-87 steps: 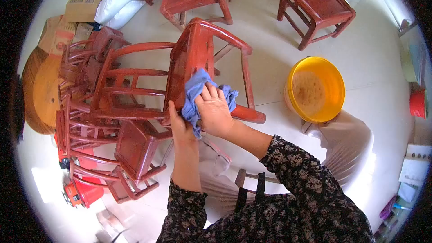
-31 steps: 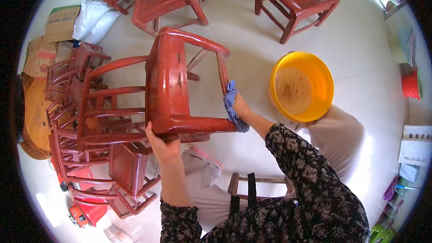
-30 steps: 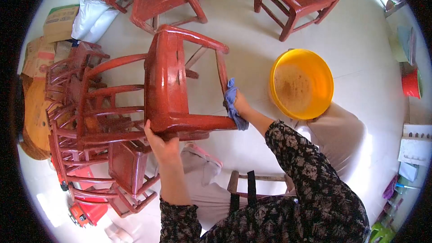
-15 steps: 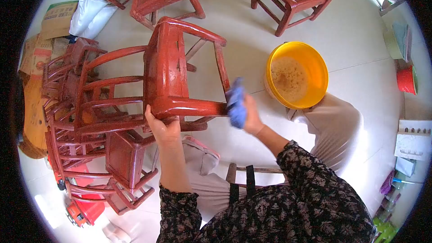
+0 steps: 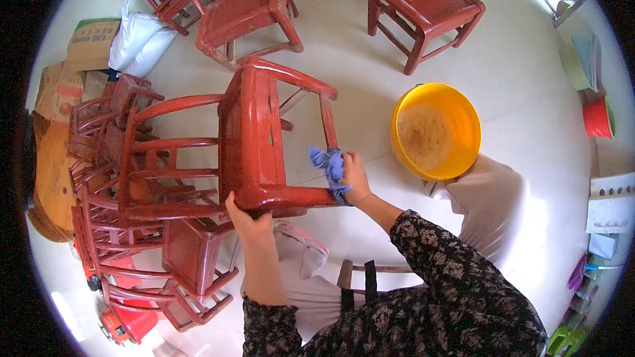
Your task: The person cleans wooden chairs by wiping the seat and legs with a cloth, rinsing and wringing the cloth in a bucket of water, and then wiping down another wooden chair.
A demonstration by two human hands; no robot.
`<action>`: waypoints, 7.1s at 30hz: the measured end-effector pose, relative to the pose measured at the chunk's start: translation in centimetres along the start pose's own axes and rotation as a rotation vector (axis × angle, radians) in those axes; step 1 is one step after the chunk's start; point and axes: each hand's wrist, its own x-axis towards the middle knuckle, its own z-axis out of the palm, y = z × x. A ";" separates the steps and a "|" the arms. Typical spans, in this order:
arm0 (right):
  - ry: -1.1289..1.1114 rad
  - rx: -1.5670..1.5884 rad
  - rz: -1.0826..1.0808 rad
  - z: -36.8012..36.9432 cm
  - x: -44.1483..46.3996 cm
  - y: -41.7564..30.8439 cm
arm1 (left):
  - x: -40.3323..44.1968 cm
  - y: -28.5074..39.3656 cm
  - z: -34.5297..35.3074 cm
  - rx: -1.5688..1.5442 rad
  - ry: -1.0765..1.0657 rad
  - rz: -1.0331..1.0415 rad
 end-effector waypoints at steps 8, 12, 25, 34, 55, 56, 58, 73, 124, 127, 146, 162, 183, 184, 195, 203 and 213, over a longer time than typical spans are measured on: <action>0.443 1.358 0.669 0.5 13.2 1.8 | -0.4 -0.1 -0.6 0.032 -0.052 0.006; -0.035 0.984 0.912 3.4 17.7 2.8 | -0.4 -0.1 0.0 -0.033 -0.070 -0.031; -0.218 -0.213 0.377 5.8 18.4 3.3 | -1.3 -0.9 -0.4 0.038 -0.048 0.005; 0.098 0.373 0.580 8.3 19.5 5.8 | -1.1 -0.8 -0.4 0.040 -0.038 0.026; 0.110 0.291 -0.083 8.4 22.2 -9.6 | -1.5 -1.4 -1.0 0.073 -0.026 0.022; 0.112 0.308 -0.168 8.2 22.7 -10.1 | -1.5 -1.3 -1.0 0.068 -0.031 0.024; 0.099 0.415 -0.424 8.0 22.8 -12.0 | -1.4 -1.6 -0.9 0.059 -0.034 0.023; 0.058 0.002 -0.098 8.5 21.6 3.7 | -1.1 -1.2 -0.3 0.077 -0.018 0.068; -0.409 -0.468 -0.222 -7.7 6.7 -14.1 | -0.3 -2.3 2.0 -0.221 -0.326 -0.102; -0.349 -0.450 -0.224 -9.0 9.8 -14.0 | -0.6 -1.1 0.0 0.190 -0.397 -0.211; -0.368 -0.173 -0.409 -12.0 18.6 -10.5 | 0.1 3.0 1.7 -0.332 -0.466 0.197; -0.233 -0.494 -0.750 -12.1 10.8 -11.2 | -1.5 0.1 3.4 -0.191 -0.569 0.253; -0.266 -0.590 -0.701 -13.3 9.0 -8.4 | -1.4 -0.5 2.7 -0.110 -0.738 0.155; -0.204 -0.459 -0.548 -12.7 8.1 -8.8 | -1.5 -0.6 2.7 -0.139 -0.797 0.158; -0.325 -0.276 -0.569 -13.9 5.1 -8.6 | -1.0 0.7 0.6 0.339 -0.948 0.158; -0.280 -0.336 -0.504 -13.2 4.3 -8.7 | -2.2 -0.1 -0.6 0.503 -0.937 0.258; -0.296 -0.291 -0.493 -12.5 0.3 -10.1 | -3.9 -2.5 -0.6 0.308 -0.761 0.333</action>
